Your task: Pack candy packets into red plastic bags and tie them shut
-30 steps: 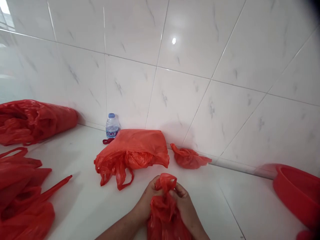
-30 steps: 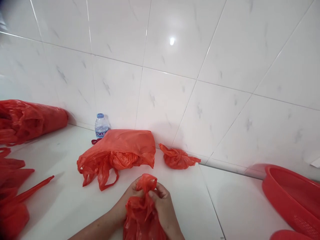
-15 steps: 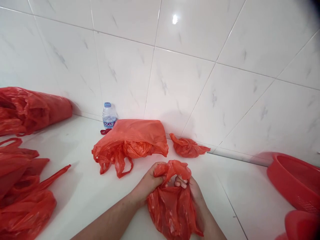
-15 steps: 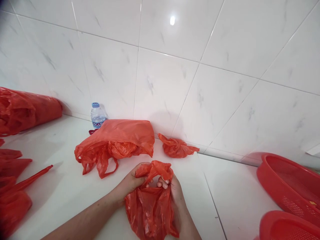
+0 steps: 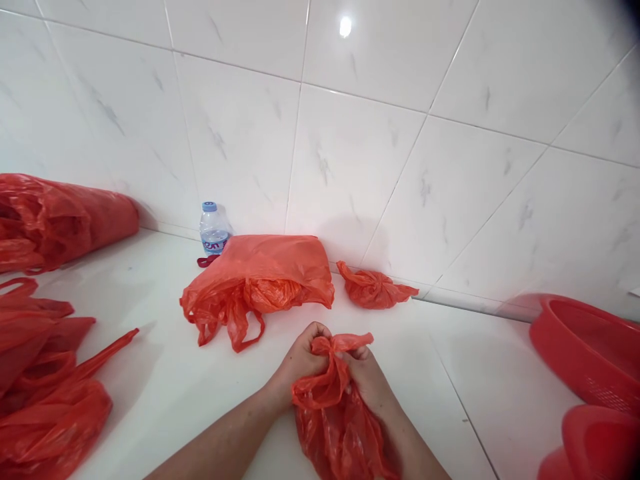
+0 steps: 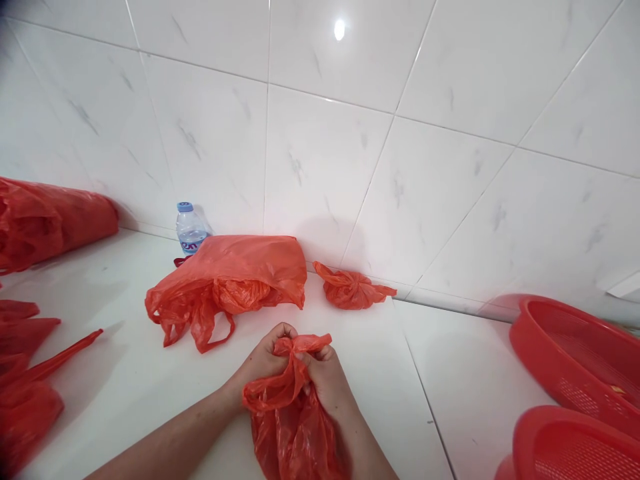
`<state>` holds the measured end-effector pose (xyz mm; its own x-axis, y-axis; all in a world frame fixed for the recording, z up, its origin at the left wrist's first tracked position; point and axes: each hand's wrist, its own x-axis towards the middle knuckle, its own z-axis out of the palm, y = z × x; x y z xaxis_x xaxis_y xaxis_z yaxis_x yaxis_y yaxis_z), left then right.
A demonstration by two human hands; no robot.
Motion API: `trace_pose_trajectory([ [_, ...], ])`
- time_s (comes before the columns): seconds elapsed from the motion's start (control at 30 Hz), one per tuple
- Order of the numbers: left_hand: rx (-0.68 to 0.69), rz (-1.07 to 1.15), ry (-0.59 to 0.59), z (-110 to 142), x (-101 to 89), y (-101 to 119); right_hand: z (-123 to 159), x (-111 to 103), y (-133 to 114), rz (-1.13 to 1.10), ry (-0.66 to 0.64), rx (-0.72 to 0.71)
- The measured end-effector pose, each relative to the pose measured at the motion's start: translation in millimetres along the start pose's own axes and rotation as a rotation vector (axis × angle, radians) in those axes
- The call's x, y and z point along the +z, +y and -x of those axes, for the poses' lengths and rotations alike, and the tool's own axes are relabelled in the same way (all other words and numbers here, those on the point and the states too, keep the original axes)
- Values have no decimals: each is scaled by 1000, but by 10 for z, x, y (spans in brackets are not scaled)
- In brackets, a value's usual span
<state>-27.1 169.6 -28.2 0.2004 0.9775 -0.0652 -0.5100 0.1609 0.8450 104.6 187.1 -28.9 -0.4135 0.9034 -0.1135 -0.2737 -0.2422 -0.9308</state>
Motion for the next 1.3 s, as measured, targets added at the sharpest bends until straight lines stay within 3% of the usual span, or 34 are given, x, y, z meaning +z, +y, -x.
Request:
trace_pose_trajectory([
  [0.1, 48, -61, -63, 42, 50, 65, -7, -53, -35, 55, 57, -30],
  [0.2, 114, -50, -166, 52, 62, 88, -24, -132, -74, -113, 107, 18],
  [0.3, 111, -39, -153, 48, 44, 81, -44, -189, -82, -258, 149, 85],
  [0.57, 140, -198, -115, 136, 4, 166, -6, -31, -130, 197, 278, -99],
  [0.67, 112, -200, -69, 117, -15, 133, 4, -22, -116, 216, 228, -96],
  [0.83, 131, -180, -5, 34, -20, 65, 40, -86, -126, 34, -61, -76],
  [0.93, 122, -149, 58, 9, -19, 63, 73, -62, -181, -1, -153, -67],
  [1.03, 65, -45, 50, 25, -4, 88, 69, -44, -208, 39, -102, -28],
  [1.13, 25, 108, -97, 65, 24, 130, 42, -67, -201, 63, -54, 47],
  [1.3, 5, 201, -187, 103, 41, 184, 60, -82, -198, -230, 3, 29],
])
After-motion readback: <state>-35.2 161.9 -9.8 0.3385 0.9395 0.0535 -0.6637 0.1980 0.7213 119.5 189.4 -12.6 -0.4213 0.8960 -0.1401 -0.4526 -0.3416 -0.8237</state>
